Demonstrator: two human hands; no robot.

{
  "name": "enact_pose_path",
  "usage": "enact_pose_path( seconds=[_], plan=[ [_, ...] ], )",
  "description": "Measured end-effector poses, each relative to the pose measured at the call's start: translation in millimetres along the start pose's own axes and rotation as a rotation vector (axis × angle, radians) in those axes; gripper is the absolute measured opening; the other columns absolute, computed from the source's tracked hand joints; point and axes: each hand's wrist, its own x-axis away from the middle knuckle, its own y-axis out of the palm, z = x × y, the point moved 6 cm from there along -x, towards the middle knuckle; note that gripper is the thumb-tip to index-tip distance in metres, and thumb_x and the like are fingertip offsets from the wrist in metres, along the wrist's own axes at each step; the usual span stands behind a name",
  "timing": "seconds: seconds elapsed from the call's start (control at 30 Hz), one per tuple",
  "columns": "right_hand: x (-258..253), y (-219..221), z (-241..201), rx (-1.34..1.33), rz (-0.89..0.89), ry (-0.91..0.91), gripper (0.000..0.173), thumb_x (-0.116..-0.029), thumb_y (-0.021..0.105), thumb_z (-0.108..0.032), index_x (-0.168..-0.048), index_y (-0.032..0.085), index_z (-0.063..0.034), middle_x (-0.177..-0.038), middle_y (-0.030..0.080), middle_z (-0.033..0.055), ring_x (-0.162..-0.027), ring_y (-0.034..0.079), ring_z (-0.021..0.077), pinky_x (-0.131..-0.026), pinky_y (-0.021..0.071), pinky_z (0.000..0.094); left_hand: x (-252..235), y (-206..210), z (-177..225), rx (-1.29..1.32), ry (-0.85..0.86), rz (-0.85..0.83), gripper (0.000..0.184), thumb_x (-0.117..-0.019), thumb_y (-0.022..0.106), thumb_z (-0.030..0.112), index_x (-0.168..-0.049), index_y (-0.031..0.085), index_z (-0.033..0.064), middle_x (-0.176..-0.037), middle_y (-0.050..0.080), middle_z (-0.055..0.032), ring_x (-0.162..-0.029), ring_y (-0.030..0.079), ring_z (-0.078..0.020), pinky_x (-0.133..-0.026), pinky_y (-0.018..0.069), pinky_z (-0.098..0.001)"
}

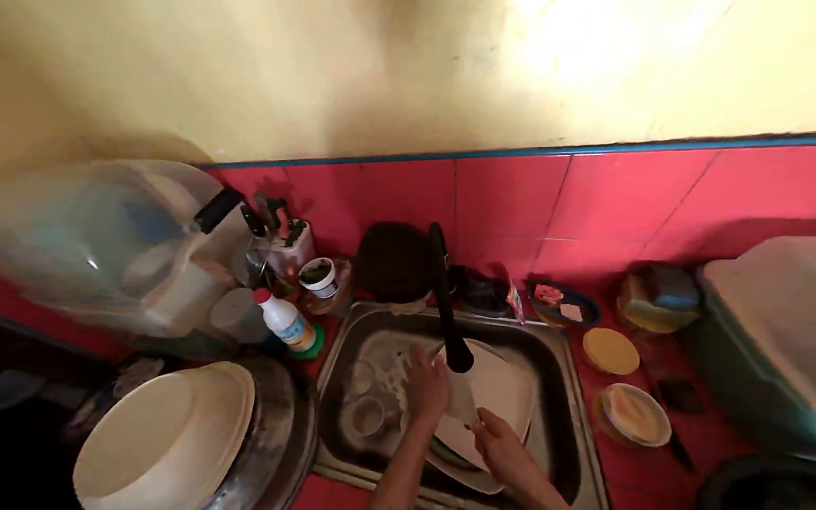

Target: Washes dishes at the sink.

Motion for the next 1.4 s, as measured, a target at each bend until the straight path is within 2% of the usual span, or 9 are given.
enact_pose_path(
  seconds=[0.1,0.2,0.33,0.57,0.73,0.93,1.1,1.3,1.4],
  plan=[
    [-16,-9,-2,-0.073,-0.015,0.019,0.023,-0.11,0.041,-0.019,-0.118,0.057,-0.0051,-0.066,0.046,-0.0024,-0.048,0.04,0.0064,-0.044,0.0355,0.0227,28,16,39,-0.238,0.36,-0.114,0.054,-0.1072,0.042,0.038,-0.149,0.051,0.0055,-0.158,0.043,-0.0164,-0.153,0.024,-0.0391,-0.123,0.007,-0.0645],
    [-18,-20,-6,-0.097,0.003,-0.017,0.019,-0.1093,0.041,-0.017,-0.108,0.057,-0.007,-0.063,0.047,-0.0028,-0.045,0.039,0.0059,-0.042,0.0348,0.0223,38,34,55,-0.277,0.654,-0.322,0.058,-0.1105,0.028,0.037,-0.162,0.029,0.0103,-0.169,0.023,-0.0074,-0.158,0.015,-0.0268,-0.125,0.0076,-0.0576],
    [2,-16,-4,-0.051,-0.031,-0.071,0.029,-0.1092,0.036,-0.015,-0.127,0.053,-0.0012,-0.066,0.045,-0.0029,-0.047,0.04,0.007,-0.043,0.037,0.0242,-4,-2,37,0.086,0.3,-0.313,0.053,-0.1027,0.056,0.03,-0.151,0.048,0.0091,-0.147,0.054,-0.0156,-0.136,0.052,-0.0273,-0.114,0.0415,-0.0482],
    [-12,-21,5,-0.185,0.055,-0.04,0.02,-0.109,0.04,-0.014,-0.114,0.057,-0.005,-0.063,0.047,-0.0023,-0.045,0.039,0.0054,-0.041,0.0347,0.0219,38,38,55,-0.242,0.581,-0.307,0.06,-0.1095,0.034,0.037,-0.16,0.03,0.0058,-0.168,0.024,-0.0136,-0.156,0.02,-0.0298,-0.125,0.0174,-0.0533],
    [1,-18,-2,-0.11,-0.005,-0.07,0.025,-0.1089,0.036,-0.015,-0.122,0.055,-0.0036,-0.064,0.045,-0.0035,-0.045,0.039,0.0057,-0.04,0.035,0.0219,-4,1,31,0.152,0.208,-0.257,0.053,-0.1048,0.054,0.026,-0.152,0.044,0.0045,-0.144,0.056,-0.0212,-0.135,0.053,-0.0333,-0.114,0.0407,-0.0504],
    [-15,-25,2,-0.221,0.035,-0.025,0.02,-0.1104,0.038,-0.018,-0.113,0.055,-0.0083,-0.062,0.046,-0.0028,-0.044,0.037,0.0049,-0.04,0.0327,0.0208,45,38,52,-0.225,0.532,-0.172,0.058,-0.1095,0.034,0.034,-0.16,0.033,0.0062,-0.166,0.031,-0.0127,-0.156,0.02,-0.0323,-0.123,0.002,-0.0653],
    [1,-16,-4,-0.148,-0.015,-0.032,0.025,-0.1091,0.035,-0.014,-0.122,0.054,-0.0025,-0.062,0.042,-0.004,-0.044,0.037,0.0051,-0.04,0.0343,0.0213,2,2,34,0.024,0.219,-0.222,0.054,-0.1032,0.055,0.033,-0.15,0.049,0.0069,-0.146,0.056,-0.0172,-0.139,0.049,-0.0319,-0.12,0.0296,-0.0548],
    [-16,-22,0,-0.281,0.029,-0.021,0.02,-0.1096,0.038,-0.014,-0.114,0.055,-0.0057,-0.06,0.043,-0.0034,-0.043,0.037,0.0044,-0.039,0.0326,0.0202,24,23,54,-0.15,0.419,-0.197,0.057,-0.1066,0.044,0.036,-0.158,0.04,0.0115,-0.162,0.038,-0.0122,-0.154,0.026,-0.0325,-0.125,0.006,-0.0602],
    [-12,-24,-3,-0.276,0.029,0.002,0.022,-0.1098,0.037,-0.014,-0.12,0.055,-0.0054,-0.061,0.043,-0.0037,-0.043,0.037,0.0043,-0.039,0.0328,0.0201,19,32,49,-0.159,0.55,-0.327,0.052,-0.1095,0.034,0.036,-0.158,0.041,0.0192,-0.164,0.036,-0.0039,-0.154,0.027,-0.0238,-0.125,0.0187,-0.0516]
  ],
)
